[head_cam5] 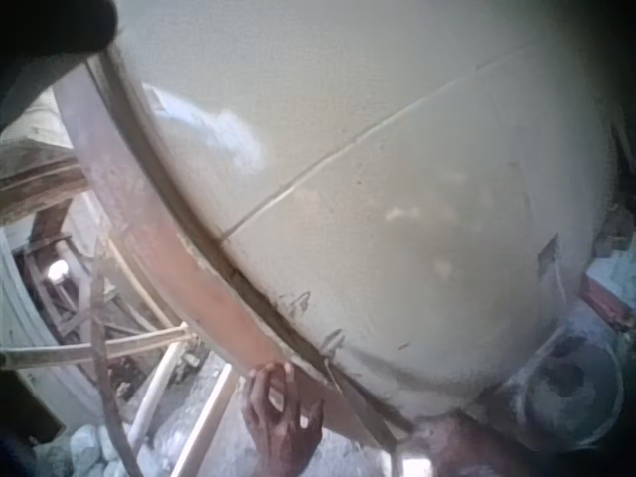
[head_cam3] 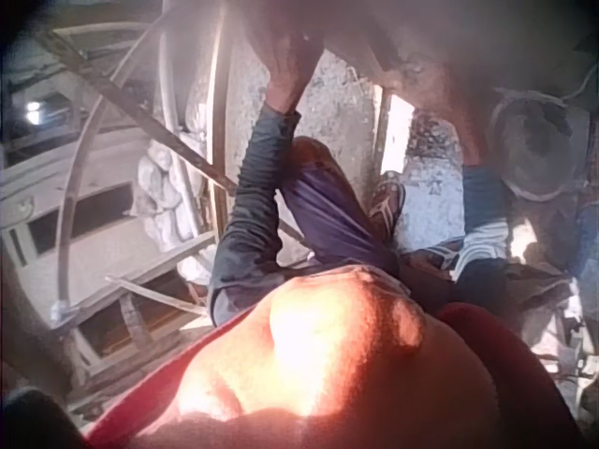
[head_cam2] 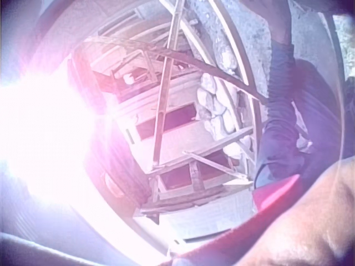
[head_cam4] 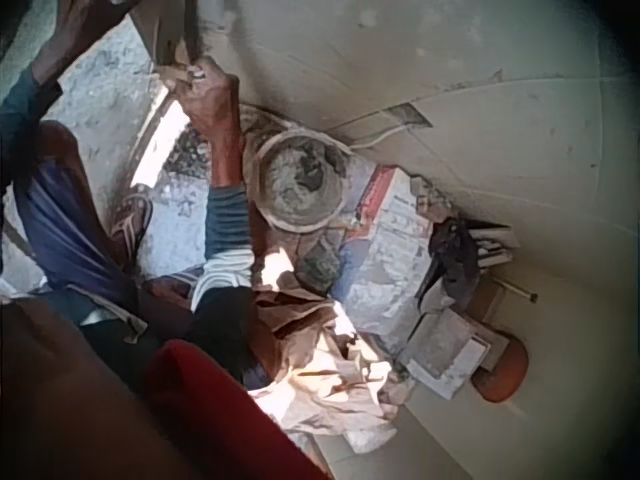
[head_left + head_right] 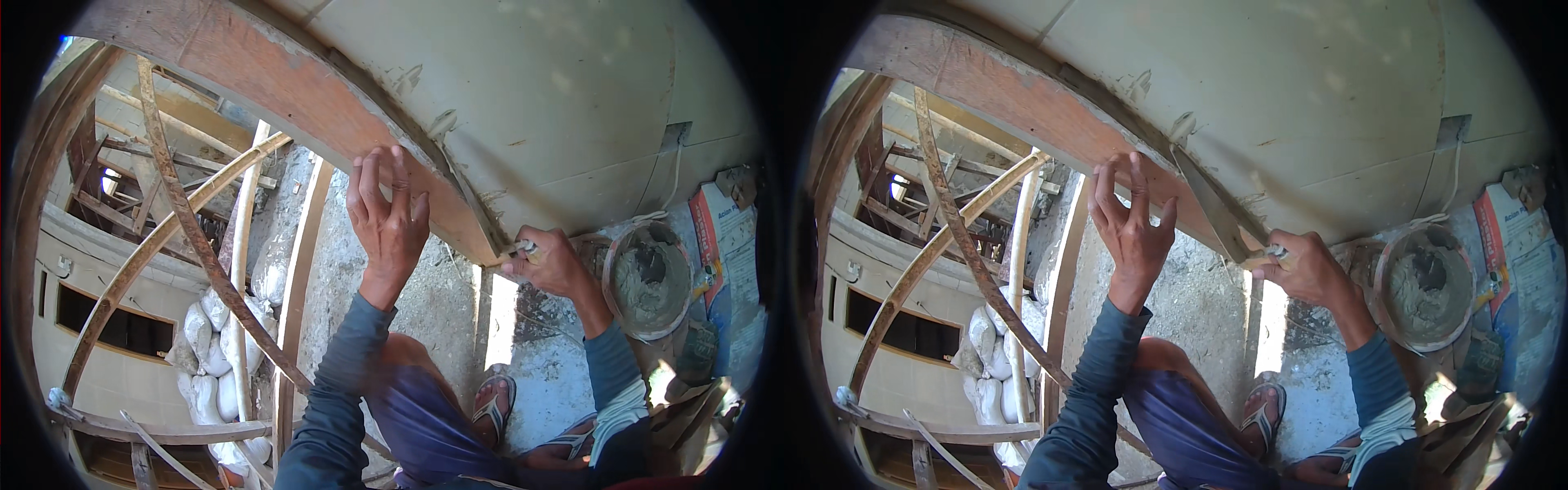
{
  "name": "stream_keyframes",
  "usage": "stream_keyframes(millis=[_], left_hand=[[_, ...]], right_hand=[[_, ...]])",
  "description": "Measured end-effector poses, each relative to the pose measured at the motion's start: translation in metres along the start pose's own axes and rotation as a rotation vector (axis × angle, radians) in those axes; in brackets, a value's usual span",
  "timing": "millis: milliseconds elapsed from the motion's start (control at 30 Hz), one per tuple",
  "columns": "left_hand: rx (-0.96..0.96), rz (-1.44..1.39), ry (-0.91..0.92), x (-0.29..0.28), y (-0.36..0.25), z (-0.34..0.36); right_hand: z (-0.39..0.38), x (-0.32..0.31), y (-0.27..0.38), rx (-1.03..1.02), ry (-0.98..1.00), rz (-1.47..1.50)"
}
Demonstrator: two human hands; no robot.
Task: The person applies plaster to the edge of a wall using a trowel while holding a wooden guide in place.
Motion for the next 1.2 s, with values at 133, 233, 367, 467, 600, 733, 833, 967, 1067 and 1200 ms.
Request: stream_keyframes(millis=[133,233,367,467,600,733,833,967,1067,1200], left_hand=[[-0.033,-0.042,0.050,-0.003,-0.008,0.003],[-0.037,-0.077,0.070,0.001,-0.004,0.001],[-0.015,-0.046,0.051,0.004,0.003,0.003],[-0.017,-0.063,0.052,0.010,0.001,0.001],[-0.031,-0.027,0.070,0.015,0.004,0.000],[-0.024,-0.009,0.103,0.017,0.000,-0.001],[-0.002,-0.069,0.091,0.015,-0.006,0.002],[0.010,-0.053,0.095,0.018,-0.008,-0.004],[0.012,-0.077,0.068,0.015,-0.005,-0.002],[0.121,-0.131,-0.024,0.022,0.002,-0.001]], right_hand=[[0.035,-0.025,0.016,-0.086,-0.111,-0.115],[0.049,-0.021,0.020,-0.055,-0.061,-0.148],[0.042,0.000,0.010,-0.051,-0.012,-0.144],[0.017,-0.006,0.003,-0.063,0.012,-0.075],[0.024,-0.011,0.003,-0.022,-0.097,-0.056],[0.044,-0.014,0.003,-0.054,-0.092,-0.190],[0.035,0.002,-0.011,-0.049,-0.096,-0.261],[0.005,0.021,-0.047,-0.008,-0.092,-0.285],[-0.019,0.035,-0.074,0.011,-0.089,-0.276],[-0.051,0.046,-0.091,0.119,-0.055,-0.259]])
Point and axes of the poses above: each hand's wrist, its own z-axis towards the middle knuckle, its own x-axis out of the palm, y = z × x, the point moved 1 cm from there along z, towards the middle knuckle, and after that the axes turned 15 degrees about -x, right-handed, at the moved point
